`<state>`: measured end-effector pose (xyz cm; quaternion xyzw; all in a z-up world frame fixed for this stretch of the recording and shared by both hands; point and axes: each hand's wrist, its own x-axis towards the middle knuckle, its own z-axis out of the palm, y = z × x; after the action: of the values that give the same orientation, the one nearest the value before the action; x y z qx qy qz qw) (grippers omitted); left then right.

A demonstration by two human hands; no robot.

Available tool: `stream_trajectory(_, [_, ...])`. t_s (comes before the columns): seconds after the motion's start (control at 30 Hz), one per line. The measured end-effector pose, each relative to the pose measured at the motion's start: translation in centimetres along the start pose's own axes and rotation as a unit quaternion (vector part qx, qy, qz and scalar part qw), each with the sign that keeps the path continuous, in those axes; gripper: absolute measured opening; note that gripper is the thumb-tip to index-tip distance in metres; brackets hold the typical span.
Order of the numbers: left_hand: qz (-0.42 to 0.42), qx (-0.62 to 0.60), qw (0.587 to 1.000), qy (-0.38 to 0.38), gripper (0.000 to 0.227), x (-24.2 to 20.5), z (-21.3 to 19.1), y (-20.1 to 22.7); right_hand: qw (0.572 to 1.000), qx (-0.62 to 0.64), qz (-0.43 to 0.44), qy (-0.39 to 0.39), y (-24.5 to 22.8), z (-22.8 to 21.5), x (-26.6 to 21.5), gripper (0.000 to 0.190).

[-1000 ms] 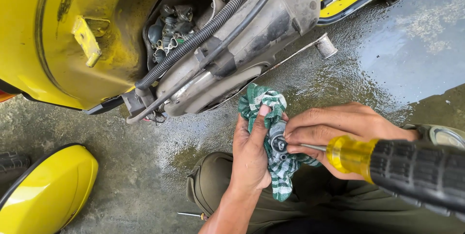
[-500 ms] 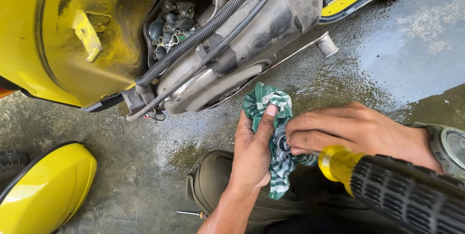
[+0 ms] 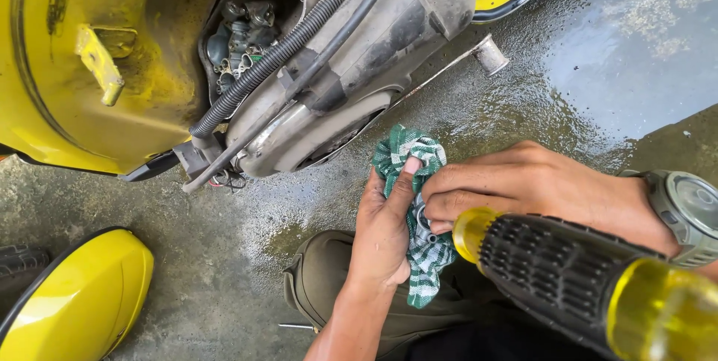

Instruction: Cleaning and inspecting a carburetor before mounting it back onto a motorcycle engine.

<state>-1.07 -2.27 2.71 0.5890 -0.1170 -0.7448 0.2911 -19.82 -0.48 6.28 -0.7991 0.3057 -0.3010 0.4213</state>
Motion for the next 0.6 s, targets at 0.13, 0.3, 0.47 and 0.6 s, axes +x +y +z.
stream_trajectory(0.13, [-0.005, 0.074, 0.997, 0.013, 0.099, 1.3, -1.6, -1.5, 1.000, 0.009, -0.016, 0.015, 0.9, 0.5, -0.4, 0.022])
stream_trajectory(0.3, [0.017, 0.041, 0.999, -0.001, 0.062, 0.7, -1.0, -1.1, 0.999, 0.029, -0.027, 0.014, 0.4, 0.2, -0.3, 0.041])
stream_trajectory(0.47, [0.021, 0.069, 0.997, -0.004, 0.078, -0.1, -0.4, -0.4, 1.000, 0.007, -0.011, 0.016, 0.9, 0.7, -0.6, 0.021])
stream_trajectory(0.6, [0.010, 0.051, 0.999, -0.003, 0.087, 0.5, -1.1, -1.0, 0.999, -0.001, -0.031, 0.020, 0.7, 0.4, -0.7, 0.054])
